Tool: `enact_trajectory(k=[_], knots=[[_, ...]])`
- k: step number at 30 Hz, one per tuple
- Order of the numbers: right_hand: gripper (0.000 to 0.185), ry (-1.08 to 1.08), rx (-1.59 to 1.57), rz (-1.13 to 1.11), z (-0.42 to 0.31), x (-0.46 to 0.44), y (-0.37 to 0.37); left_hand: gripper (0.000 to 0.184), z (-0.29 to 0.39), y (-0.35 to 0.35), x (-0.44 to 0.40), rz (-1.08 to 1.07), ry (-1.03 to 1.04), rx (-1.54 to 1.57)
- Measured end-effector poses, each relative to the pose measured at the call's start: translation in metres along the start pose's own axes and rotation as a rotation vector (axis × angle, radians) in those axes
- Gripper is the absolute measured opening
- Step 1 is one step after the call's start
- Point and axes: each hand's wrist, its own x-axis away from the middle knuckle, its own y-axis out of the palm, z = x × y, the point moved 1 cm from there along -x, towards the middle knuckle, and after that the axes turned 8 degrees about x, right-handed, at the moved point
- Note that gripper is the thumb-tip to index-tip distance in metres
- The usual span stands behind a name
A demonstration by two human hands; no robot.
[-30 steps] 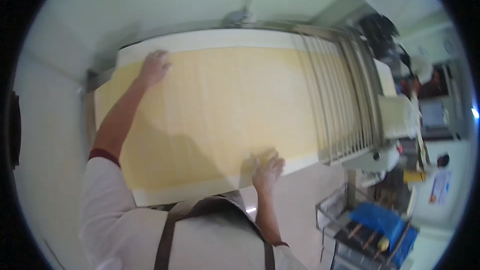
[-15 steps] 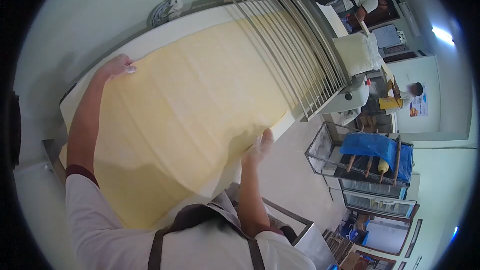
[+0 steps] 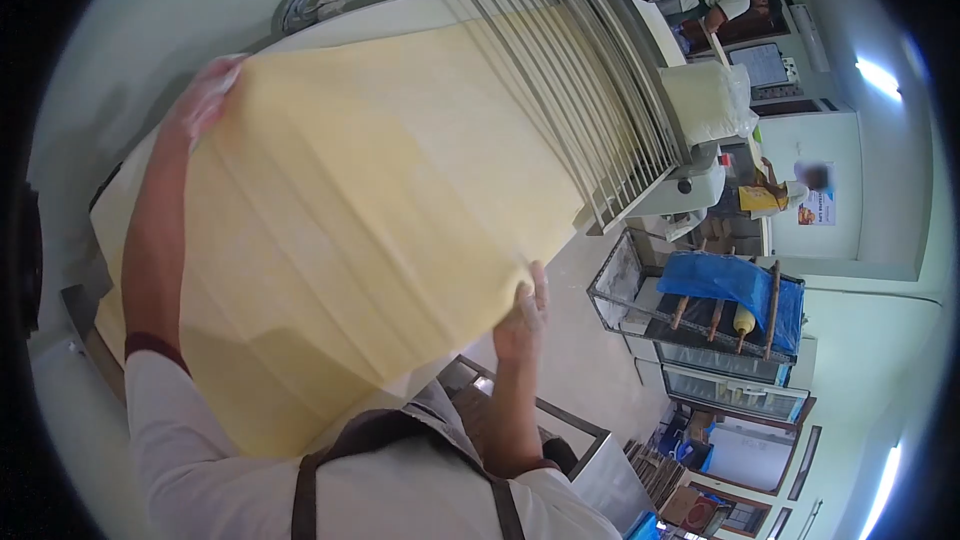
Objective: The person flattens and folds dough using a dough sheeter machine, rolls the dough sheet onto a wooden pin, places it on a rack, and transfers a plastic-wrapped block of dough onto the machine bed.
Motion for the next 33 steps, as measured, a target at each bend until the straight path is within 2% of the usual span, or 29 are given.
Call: enact_trajectory(k=[1, 2, 3, 4, 5, 6, 7, 8, 10, 11, 12, 13, 14, 15, 16, 17, 18, 19, 20, 21, 22, 24, 25, 26, 28, 29, 31, 32, 33], knots=[[0.063, -0.044, -0.225, 0.072, 0.026, -0.006, -0.006, 0.036, -0.012, 0.006, -0.012, 0.08, 0.039, 0.23], [0.075, -0.093, -0.45, 0.143, 0.049, -0.01, -0.01, 0.036, -0.018, 0.012, -0.018, 0.083, 0.035, 0.231], [0.086, -0.048, -0.379, 0.057, 0.069, -0.002, -0.016, 0.034, -0.02, 0.015, -0.024, 0.119, -0.138, -0.018], [0.086, -0.044, -0.382, 0.046, 0.069, 0.008, -0.009, 0.032, -0.02, 0.012, -0.028, 0.158, -0.315, -0.268], [0.087, -0.007, -0.256, 0.039, 0.062, 0.02, 0.006, 0.032, -0.017, 0.003, -0.031, 0.169, -0.317, -0.271], [0.087, 0.034, -0.132, 0.045, 0.06, 0.03, 0.013, 0.032, -0.018, -0.006, -0.035, 0.034, -0.39, -0.404], [0.074, 0.157, -0.042, 0.096, 0.063, 0.034, 0.011, 0.032, -0.022, -0.008, -0.035, -0.113, -0.467, -0.53], [0.074, 0.168, -0.041, 0.109, 0.068, 0.031, 0.002, 0.032, -0.021, -0.001, -0.03, -0.121, -0.481, -0.526], [0.049, 0.108, 0.462, 0.017, 0.072, 0.003, -0.018, 0.03, -0.013, 0.008, -0.02, -0.125, -0.548, -0.623], [0.03, 0.056, 0.556, 0.056, 0.049, -0.008, -0.002, 0.03, -0.013, 0.008, -0.017, -0.125, -0.549, -0.624], [0.032, 0.035, 0.586, 0.042, 0.036, -0.019, -0.008, 0.031, -0.012, 0.007, -0.015, -0.104, -0.437, -0.633], [0.033, 0.006, 0.518, 0.033, 0.014, -0.024, -0.01, 0.032, -0.009, 0.006, -0.014, -0.081, -0.323, -0.639], [0.034, -0.022, 0.451, 0.025, -0.005, -0.028, -0.009, 0.032, -0.003, 0.009, -0.012, -0.077, -0.319, -0.64], [0.034, -0.026, 0.452, 0.025, -0.013, -0.036, -0.008, 0.033, 0.005, 0.013, -0.012, -0.087, -0.19, -0.443], [0.041, -0.079, 0.184, 0.043, -0.02, -0.043, -0.008, 0.034, 0.008, 0.017, -0.013, -0.099, -0.065, -0.244], [0.048, -0.127, -0.081, 0.063, -0.022, -0.043, -0.011, 0.034, -0.002, 0.02, -0.018, -0.102, -0.071, -0.238], [0.048, -0.119, -0.075, 0.071, -0.01, -0.038, -0.014, 0.032, -0.017, 0.022, -0.025, -0.008, -0.074, -0.034], [0.057, -0.123, -0.2, 0.081, 0.017, -0.039, -0.015, 0.03, -0.024, 0.02, -0.03, 0.091, -0.067, 0.163], [0.068, -0.129, -0.329, 0.086, 0.041, -0.044, -0.015, 0.03, -0.023, 0.015, -0.032, 0.093, -0.061, 0.159], [0.078, -0.104, -0.311, -0.023, 0.06, -0.034, -0.022, 0.03, -0.023, 0.005, -0.032, 0.071, -0.232, -0.102], [0.078, -0.096, -0.317, -0.034, 0.062, -0.025, -0.021, 0.03, -0.022, -0.003, -0.029, 0.055, -0.407, -0.364], [0.082, 0.04, -0.144, -0.034, 0.06, 0.002, -0.008, 0.03, -0.021, -0.008, -0.017, 0.008, -0.443, -0.431], [0.073, 0.102, -0.077, -0.016, 0.06, 0.012, 0.002, 0.03, -0.024, -0.007, -0.01, -0.059, -0.465, -0.493], [0.073, 0.11, -0.082, -0.015, 0.064, 0.013, 0.003, 0.03, -0.027, -0.008, -0.004, -0.056, -0.475, -0.496], [0.057, 0.23, 0.414, -0.135, 0.069, 0.011, 0.005, 0.032, -0.029, -0.01, 0.007, 0.041, -0.401, -0.669], [0.057, 0.232, 0.413, -0.139, 0.053, 0.008, 0.017, 0.032, -0.027, -0.009, 0.01, 0.046, -0.403, -0.67], [0.045, 0.022, 1.128, -0.253, 0.01, -0.002, 0.032, 0.033, -0.017, -0.008, 0.009, 0.1, -0.219, -0.728], [0.045, 0.013, 1.128, -0.258, 0.0, -0.008, 0.021, 0.033, -0.003, -0.009, 0.007, 0.108, -0.212, -0.729], [0.046, -0.009, 0.757, -0.228, -0.01, -0.008, 0.006, 0.032, 0.01, -0.01, 0.006, 0.079, -0.171, -0.547]])
